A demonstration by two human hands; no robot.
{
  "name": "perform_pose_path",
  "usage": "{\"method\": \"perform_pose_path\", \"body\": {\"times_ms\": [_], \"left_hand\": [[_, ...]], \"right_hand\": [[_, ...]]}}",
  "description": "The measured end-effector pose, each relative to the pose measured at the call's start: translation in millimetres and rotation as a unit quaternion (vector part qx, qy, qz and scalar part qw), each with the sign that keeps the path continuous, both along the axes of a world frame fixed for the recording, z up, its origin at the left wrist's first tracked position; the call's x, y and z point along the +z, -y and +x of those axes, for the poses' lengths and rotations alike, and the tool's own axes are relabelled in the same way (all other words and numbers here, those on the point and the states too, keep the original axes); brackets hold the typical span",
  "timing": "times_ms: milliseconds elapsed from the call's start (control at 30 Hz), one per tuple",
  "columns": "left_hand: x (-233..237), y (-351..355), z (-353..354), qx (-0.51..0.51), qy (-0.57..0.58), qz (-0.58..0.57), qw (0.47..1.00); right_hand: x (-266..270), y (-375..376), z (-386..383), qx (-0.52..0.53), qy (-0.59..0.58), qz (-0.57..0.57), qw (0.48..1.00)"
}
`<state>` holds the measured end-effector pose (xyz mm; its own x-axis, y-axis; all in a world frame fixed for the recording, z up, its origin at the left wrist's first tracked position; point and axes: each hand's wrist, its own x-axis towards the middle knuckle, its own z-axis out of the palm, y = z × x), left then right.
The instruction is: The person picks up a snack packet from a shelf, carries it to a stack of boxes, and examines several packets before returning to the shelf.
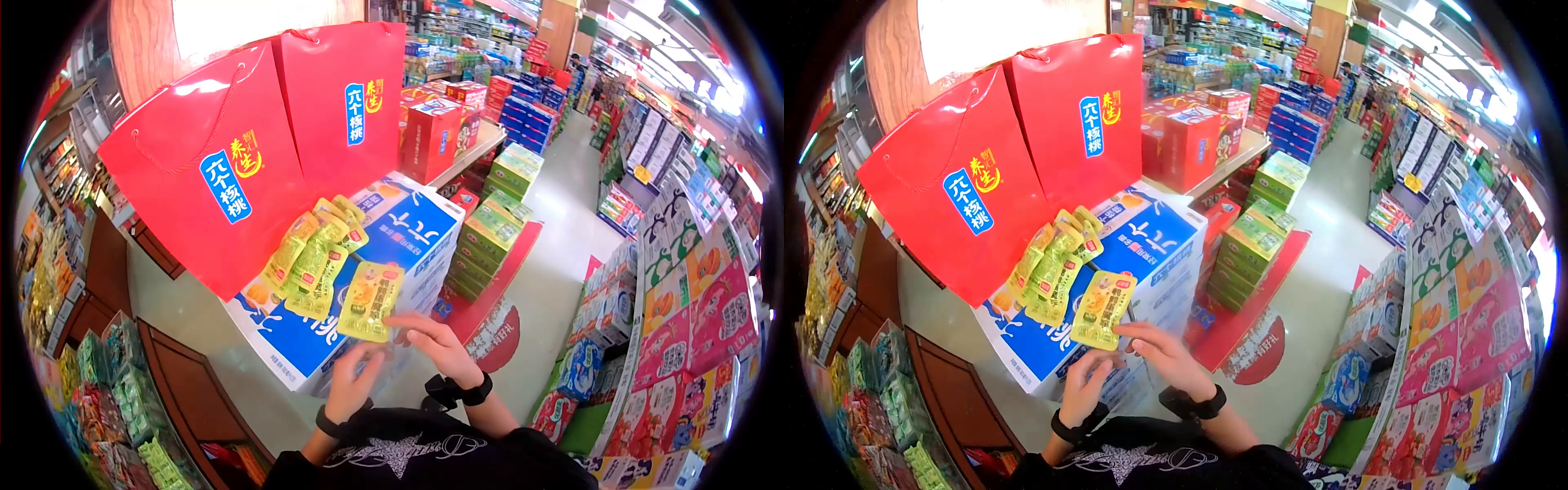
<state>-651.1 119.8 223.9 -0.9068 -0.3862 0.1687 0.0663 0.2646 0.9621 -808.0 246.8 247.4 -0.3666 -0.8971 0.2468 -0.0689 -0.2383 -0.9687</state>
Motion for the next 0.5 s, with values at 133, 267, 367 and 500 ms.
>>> {"method": "perform_pose_path", "body": {"times_ms": [133,267,367,500], "left_hand": [[-15.0,-1.5,3.7,0.024,-0.029,0.123,0.992],[-13.3,-2.0,17.3,-0.005,-0.076,0.136,0.988],[-10.8,-3.6,27.4,-0.02,-0.085,0.255,0.963],[-5.9,-1.7,39.6,-0.028,-0.055,0.254,0.965]], "right_hand": [[7.3,-9.9,27.3,-0.053,0.009,-0.017,0.998],[-1.3,-23.6,46.9,-0.095,0.039,-0.006,0.995],[-6.4,-29.2,64.8,-0.119,0.054,-0.004,0.991],[-25.0,-33.2,85.7,-0.134,0.092,-0.012,0.987]]}}
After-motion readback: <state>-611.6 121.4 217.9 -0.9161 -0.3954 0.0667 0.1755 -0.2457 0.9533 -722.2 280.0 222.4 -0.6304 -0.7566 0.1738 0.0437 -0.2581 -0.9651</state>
